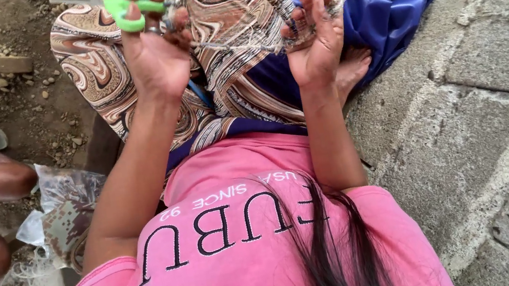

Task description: A person is sitting on the floor, using scissors and a small blue tool to repair or assemble a fishing net by cutting and separating the mesh.

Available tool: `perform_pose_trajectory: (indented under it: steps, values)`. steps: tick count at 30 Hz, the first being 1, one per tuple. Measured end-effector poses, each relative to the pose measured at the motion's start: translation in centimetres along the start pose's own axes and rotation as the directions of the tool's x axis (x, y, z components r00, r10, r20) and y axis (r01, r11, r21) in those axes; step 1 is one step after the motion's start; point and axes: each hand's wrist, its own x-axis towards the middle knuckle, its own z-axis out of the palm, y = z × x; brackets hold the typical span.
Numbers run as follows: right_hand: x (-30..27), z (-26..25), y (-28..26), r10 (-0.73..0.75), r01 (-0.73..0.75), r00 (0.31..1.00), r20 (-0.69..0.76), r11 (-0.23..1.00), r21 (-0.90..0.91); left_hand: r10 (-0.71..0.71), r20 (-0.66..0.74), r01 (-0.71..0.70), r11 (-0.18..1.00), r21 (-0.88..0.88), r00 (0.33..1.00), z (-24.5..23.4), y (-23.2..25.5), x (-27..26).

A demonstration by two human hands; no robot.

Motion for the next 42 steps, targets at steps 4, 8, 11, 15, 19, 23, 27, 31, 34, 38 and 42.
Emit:
perform_pose_trajectory:
  steps: [4, 8, 11, 15, 19, 23, 27, 31, 34, 38, 42]
  values:
    - [0.2, 0.3, 1.0, 0.016, -0.018, 0.999, -0.036, 0.998, -0.053, 0.025, -0.113, -0.022, 0.999, 0.028, 0.993, -1.8, 0.5, -1.5]
    - [-0.2, 1.0, 1.3, -0.023, 0.018, 1.0, -0.021, 0.974, -0.224, 0.036, -0.107, -0.032, 0.999, 0.034, 0.994, -2.6, 0.5, -2.2]
    - [0.0, 0.9, 1.6, -0.026, 0.021, 1.0, -0.017, 0.968, -0.251, 0.049, -0.105, -0.045, 0.998, 0.033, 0.993, -3.3, 0.4, -2.0]
    - [0.0, 0.7, 1.7, -0.022, 0.007, 0.999, -0.048, 0.954, -0.3, 0.053, -0.115, -0.047, 0.998, 0.052, 0.992, -3.3, 0.2, -2.6]
    - [0.2, 0.4, 1.7, -0.027, 0.0, 0.996, -0.089, 0.957, -0.29, 0.054, -0.108, -0.046, 0.996, 0.075, 0.993, -3.5, -0.4, -3.3]
    - [0.7, -0.7, 1.7, 0.102, -0.113, 0.993, -0.065, 0.972, -0.205, -0.02, -0.179, 0.022, 1.0, 0.012, 0.984, -4.0, -0.7, -3.3]
    - [0.4, 0.0, 0.8, 0.482, -0.485, 0.871, 0.093, 0.874, 0.024, -0.056, -0.145, 0.06, 0.998, 0.02, 0.988, -3.6, -0.9, -3.6]
    - [0.3, 0.3, -0.2, 0.491, -0.438, 0.817, 0.302, 0.87, -0.229, -0.073, -0.114, 0.077, 0.997, 0.026, 0.991, -2.9, -1.1, -4.1]
    - [0.4, 0.9, -0.6, 0.318, -0.233, 0.94, 0.124, 0.862, -0.45, -0.093, -0.075, 0.096, 0.995, 0.036, 0.993, -2.4, -1.4, -4.7]
    - [0.6, -0.5, -0.6, 0.176, -0.144, 0.975, 0.135, 0.965, -0.217, -0.127, -0.042, 0.129, 0.991, 0.045, 0.991, -1.7, -2.1, -5.5]
    - [0.4, -0.6, -0.6, 0.132, -0.113, 0.981, 0.144, 0.985, -0.134, -0.139, -0.01, 0.139, 0.985, 0.104, 0.99, -1.3, -2.6, -5.5]
